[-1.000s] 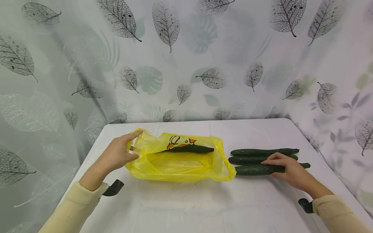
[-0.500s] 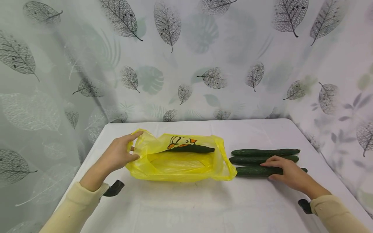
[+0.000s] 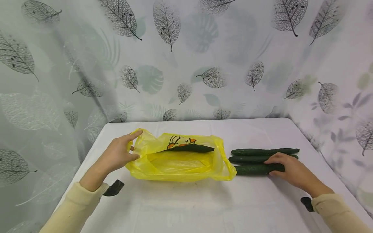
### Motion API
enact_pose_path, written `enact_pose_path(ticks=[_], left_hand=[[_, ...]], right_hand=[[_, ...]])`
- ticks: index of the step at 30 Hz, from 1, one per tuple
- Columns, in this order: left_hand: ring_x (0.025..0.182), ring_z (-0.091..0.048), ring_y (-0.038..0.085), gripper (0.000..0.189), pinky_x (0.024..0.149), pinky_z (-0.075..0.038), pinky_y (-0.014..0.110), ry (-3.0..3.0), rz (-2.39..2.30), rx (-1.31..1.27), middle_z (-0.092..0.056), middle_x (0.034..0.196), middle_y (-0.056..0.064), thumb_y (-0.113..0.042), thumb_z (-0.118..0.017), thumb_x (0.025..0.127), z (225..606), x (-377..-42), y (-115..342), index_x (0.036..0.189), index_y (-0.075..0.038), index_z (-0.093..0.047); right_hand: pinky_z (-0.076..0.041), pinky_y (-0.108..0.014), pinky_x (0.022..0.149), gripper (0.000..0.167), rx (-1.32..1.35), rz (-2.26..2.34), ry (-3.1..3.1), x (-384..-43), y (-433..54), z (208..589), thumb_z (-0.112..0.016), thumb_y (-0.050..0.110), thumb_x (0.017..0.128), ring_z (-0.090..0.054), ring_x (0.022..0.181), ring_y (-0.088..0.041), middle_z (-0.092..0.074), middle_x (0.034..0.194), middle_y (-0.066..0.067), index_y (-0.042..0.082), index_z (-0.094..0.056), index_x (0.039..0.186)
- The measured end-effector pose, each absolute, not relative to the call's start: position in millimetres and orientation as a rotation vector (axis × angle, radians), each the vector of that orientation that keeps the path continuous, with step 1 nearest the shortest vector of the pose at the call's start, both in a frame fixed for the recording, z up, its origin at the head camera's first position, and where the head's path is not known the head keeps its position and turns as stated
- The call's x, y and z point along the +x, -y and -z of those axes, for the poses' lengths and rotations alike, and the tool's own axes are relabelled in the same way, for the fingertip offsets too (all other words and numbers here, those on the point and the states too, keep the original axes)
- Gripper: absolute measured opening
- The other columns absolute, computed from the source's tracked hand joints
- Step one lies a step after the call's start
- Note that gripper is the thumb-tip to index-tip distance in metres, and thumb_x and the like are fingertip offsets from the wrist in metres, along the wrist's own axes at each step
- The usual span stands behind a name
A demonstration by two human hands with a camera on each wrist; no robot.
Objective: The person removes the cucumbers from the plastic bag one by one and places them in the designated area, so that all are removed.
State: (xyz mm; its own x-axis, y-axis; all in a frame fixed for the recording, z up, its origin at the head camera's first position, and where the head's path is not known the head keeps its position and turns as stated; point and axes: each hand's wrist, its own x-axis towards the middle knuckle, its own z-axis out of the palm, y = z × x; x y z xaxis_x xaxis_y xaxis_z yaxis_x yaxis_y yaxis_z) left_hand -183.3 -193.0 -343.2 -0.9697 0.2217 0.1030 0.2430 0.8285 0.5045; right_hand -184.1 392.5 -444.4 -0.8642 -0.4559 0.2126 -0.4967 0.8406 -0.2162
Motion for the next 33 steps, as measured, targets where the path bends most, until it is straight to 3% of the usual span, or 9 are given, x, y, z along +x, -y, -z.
enact_pose_path(ticks=[13,23,33], left_hand=[[0.086,-0.061,0.026,0.082,0.073,-0.051,0.039,2.956,0.821,-0.386,-0.064,0.127,0.015,0.003,-0.078,0.075,345.0,-183.2,193.1,0.151,-0.007,-0.048],[0.084,-0.06,0.024,0.082,0.071,-0.051,0.037,2.945,0.831,-0.395,-0.063,0.131,0.015,0.004,-0.077,0.074,345.7,-182.7,192.0,0.15,-0.007,-0.049],[0.09,-0.064,0.027,0.081,0.072,-0.053,0.038,2.958,0.843,-0.382,-0.061,0.135,0.017,0.003,-0.076,0.076,343.7,-182.0,192.5,0.151,-0.008,-0.048]], right_hand=[[-0.055,-0.044,0.078,0.034,0.696,-0.528,2.829,-178.4,-371.7,423.3,-0.082,0.035,0.085,-0.06,0.102,-0.009,-0.064,0.116,0.009,0.022,-0.076,0.115],[-0.053,-0.035,0.081,0.037,0.771,-0.571,2.741,-173.7,-326.0,386.9,-0.085,0.032,0.083,-0.059,0.103,-0.011,-0.062,0.116,0.013,0.028,-0.074,0.118],[-0.05,-0.032,0.067,0.037,0.758,-0.666,2.775,-166.0,-316.6,387.3,-0.083,0.031,0.085,-0.059,0.094,-0.008,-0.063,0.116,0.011,0.027,-0.072,0.121]])
